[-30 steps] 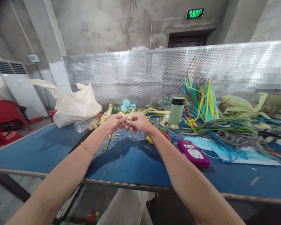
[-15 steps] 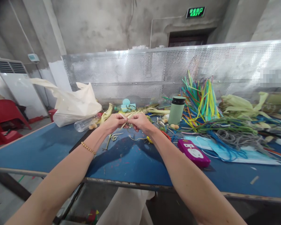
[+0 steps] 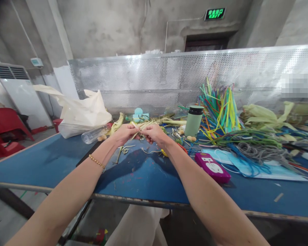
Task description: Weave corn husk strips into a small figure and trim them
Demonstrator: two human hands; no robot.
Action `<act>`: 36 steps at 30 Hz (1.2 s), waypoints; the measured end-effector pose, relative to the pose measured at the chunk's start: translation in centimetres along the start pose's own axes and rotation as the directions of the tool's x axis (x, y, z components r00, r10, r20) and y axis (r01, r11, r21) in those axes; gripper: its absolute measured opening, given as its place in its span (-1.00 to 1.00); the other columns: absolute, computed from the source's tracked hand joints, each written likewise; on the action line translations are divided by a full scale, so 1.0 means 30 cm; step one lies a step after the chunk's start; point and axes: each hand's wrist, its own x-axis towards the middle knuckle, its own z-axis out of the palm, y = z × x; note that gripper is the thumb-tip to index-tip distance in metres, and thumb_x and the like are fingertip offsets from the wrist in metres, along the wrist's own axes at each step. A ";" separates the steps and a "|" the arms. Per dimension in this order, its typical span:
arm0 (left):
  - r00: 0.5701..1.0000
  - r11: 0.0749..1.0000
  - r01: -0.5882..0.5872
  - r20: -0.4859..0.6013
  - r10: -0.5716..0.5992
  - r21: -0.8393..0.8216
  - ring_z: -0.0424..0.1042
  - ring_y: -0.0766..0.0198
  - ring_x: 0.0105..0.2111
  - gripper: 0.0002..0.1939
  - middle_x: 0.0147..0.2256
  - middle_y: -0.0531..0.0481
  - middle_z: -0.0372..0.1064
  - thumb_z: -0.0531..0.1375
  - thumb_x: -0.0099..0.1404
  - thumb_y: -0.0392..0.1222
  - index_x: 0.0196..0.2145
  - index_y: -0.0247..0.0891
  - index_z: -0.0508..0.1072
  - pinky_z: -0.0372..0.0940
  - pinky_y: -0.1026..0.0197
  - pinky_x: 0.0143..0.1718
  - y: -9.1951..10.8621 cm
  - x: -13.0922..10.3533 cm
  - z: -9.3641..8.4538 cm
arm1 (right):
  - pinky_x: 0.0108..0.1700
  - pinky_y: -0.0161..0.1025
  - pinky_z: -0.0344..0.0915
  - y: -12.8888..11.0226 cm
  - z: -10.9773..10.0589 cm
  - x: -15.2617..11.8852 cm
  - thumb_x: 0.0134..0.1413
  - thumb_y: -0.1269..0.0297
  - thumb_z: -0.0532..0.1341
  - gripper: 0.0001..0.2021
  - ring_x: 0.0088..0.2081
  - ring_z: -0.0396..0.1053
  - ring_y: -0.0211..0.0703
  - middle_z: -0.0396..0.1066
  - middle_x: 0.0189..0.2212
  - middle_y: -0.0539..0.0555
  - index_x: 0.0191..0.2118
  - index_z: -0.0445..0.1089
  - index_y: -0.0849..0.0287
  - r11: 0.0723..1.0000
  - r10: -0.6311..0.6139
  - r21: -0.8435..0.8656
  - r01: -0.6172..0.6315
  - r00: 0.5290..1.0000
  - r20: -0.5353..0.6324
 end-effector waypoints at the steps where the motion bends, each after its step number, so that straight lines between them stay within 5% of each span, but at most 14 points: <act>1: 1.000 1.000 0.012 0.010 -0.012 -0.004 0.32 0.38 -0.63 -0.84 -0.60 -0.05 0.38 0.27 0.16 -0.29 -0.53 -0.42 0.44 0.13 0.31 -0.52 0.001 0.000 0.000 | -0.73 -0.39 0.02 0.000 0.000 0.000 -0.08 0.24 0.32 -0.71 -0.78 0.11 -0.38 0.20 -0.81 -0.07 -0.65 0.26 0.18 1.000 0.017 0.002 -0.017 1.000 -0.015; 10: 0.997 0.999 -0.026 0.071 0.025 0.022 0.29 0.40 -0.61 -0.89 -0.58 0.00 0.38 0.28 0.14 -0.31 -0.50 -0.42 0.48 0.14 0.30 -0.49 -0.002 -0.007 -0.005 | -0.73 -0.40 0.05 0.000 0.013 -0.004 -0.08 0.25 0.31 -0.68 -0.78 0.10 -0.39 0.18 -0.82 -0.07 -0.69 0.24 0.19 1.000 0.009 0.003 -0.009 0.998 -0.058; 24: 0.992 0.996 0.053 0.117 -0.044 -0.070 0.27 0.39 -0.57 -0.78 -0.59 0.01 0.32 0.40 0.00 -0.23 -0.55 -0.42 0.46 0.19 0.25 -0.45 -0.002 0.003 -0.020 | -0.68 -0.40 0.10 -0.009 0.015 -0.008 0.00 0.31 0.24 -0.79 -0.75 0.15 -0.36 0.29 -0.79 -0.01 -0.59 0.35 0.23 0.995 0.054 0.083 -0.056 0.998 0.028; 30: 0.992 0.994 0.044 0.122 -0.031 -0.104 0.26 0.40 -0.56 -0.77 -0.57 -0.03 0.33 0.38 0.06 -0.21 -0.55 -0.44 0.47 0.17 0.24 -0.46 -0.011 0.012 -0.035 | -0.69 -0.42 0.12 0.004 0.006 -0.003 0.00 0.23 0.30 -0.75 -0.74 0.21 -0.35 0.30 -0.78 -0.04 -0.57 0.33 0.21 1.000 -0.023 -0.001 0.023 1.000 -0.020; 34: 0.972 0.977 0.108 0.225 -0.065 -0.182 0.41 0.33 -0.44 -0.90 -0.43 -0.14 0.44 0.32 0.07 -0.36 -0.42 -0.46 0.50 0.27 0.20 -0.29 -0.003 0.011 -0.046 | -0.70 -0.42 0.15 0.012 0.003 0.005 -0.05 0.20 0.35 -0.71 -0.74 0.24 -0.35 0.30 -0.77 -0.05 -0.59 0.31 0.21 1.000 -0.028 0.005 0.028 0.999 -0.042; 36: 0.958 0.971 0.121 0.282 -0.060 -0.207 0.46 0.29 -0.36 -0.81 -0.36 -0.17 0.48 0.31 -0.01 -0.48 -0.34 -0.46 0.52 0.29 0.18 -0.19 -0.001 0.009 -0.049 | -0.70 -0.42 0.16 0.012 0.001 0.009 -0.06 0.24 0.35 -0.73 -0.74 0.25 -0.34 0.30 -0.76 -0.05 -0.59 0.32 0.22 1.000 -0.003 0.026 0.004 0.998 -0.061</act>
